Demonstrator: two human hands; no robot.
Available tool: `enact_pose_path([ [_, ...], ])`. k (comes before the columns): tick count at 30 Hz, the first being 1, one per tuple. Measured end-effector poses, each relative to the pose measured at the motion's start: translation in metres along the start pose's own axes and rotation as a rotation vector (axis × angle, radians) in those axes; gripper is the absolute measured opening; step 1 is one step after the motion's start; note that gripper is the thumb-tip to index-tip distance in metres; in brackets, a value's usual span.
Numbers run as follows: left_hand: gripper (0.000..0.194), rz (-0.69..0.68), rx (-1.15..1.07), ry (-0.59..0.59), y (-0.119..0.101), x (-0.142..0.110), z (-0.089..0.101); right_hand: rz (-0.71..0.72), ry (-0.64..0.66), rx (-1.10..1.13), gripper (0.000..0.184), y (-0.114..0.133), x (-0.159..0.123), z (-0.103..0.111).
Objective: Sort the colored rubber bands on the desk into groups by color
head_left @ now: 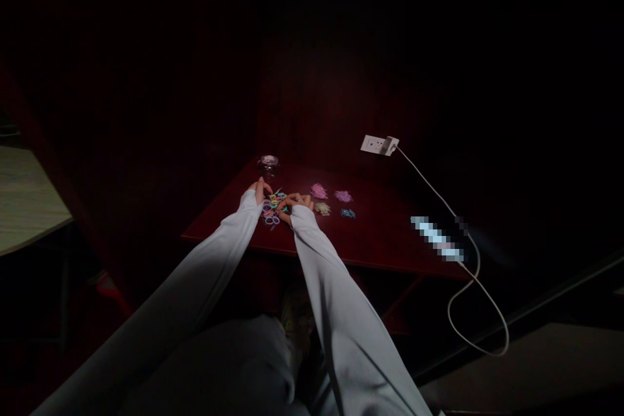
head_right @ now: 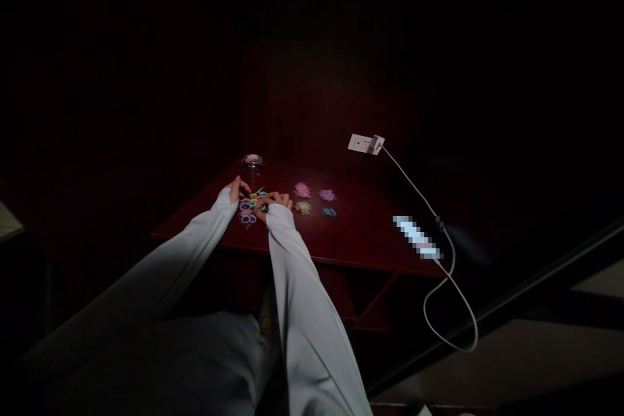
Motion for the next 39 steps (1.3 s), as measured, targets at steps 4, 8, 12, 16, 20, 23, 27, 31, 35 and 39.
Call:
enact_pose_path([
  [4,0.069,-0.031,0.009,-0.009,-0.003,0.001,-0.001,-0.032,-0.010,0.008,0.005,0.000,0.001,0.002],
  [8,0.062,-0.045,-0.009,0.056,-0.004,0.001,-0.006,-0.066,-0.048,0.047,0.007,0.000,0.002,0.004],
  [12,0.056,-0.130,0.133,0.150,-0.010,-0.005,-0.009,-0.105,-0.137,0.102,0.011,-0.006,0.004,0.005],
  [16,0.047,-0.265,0.379,0.294,-0.020,-0.015,-0.013,-0.096,-0.219,0.122,0.014,-0.015,0.008,0.003],
  [20,0.044,-0.310,0.424,0.396,-0.021,-0.019,-0.018,-0.114,-0.248,0.119,0.013,-0.023,0.010,-0.001],
  [23,0.042,-0.356,0.348,0.394,-0.018,-0.019,-0.021,-0.107,-0.283,0.150,0.013,-0.024,0.008,0.000],
  [27,0.044,-0.372,0.271,0.317,-0.013,-0.017,-0.022,-0.158,-0.349,0.204,0.023,-0.024,0.003,0.003],
  [31,0.046,-0.383,0.247,0.317,-0.010,-0.017,-0.024,-0.223,-0.358,0.193,0.031,-0.025,0.001,0.002],
  [35,0.044,-0.374,0.239,0.350,-0.011,-0.018,-0.025,-0.225,-0.353,0.151,0.038,-0.023,0.004,-0.001],
  [39,0.043,-0.310,0.262,0.329,-0.018,-0.020,-0.021,-0.281,-0.342,0.057,0.030,-0.025,0.006,0.008],
])
Point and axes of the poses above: each hand's wrist, its own x-axis towards the middle knuckle, its own z-axis out of the back of the hand, y = z × x, the point moved 4 cm from there along x, towards the middle knuckle, and after that the axes turned 8 degrees about -y, right-handed, at the moved point
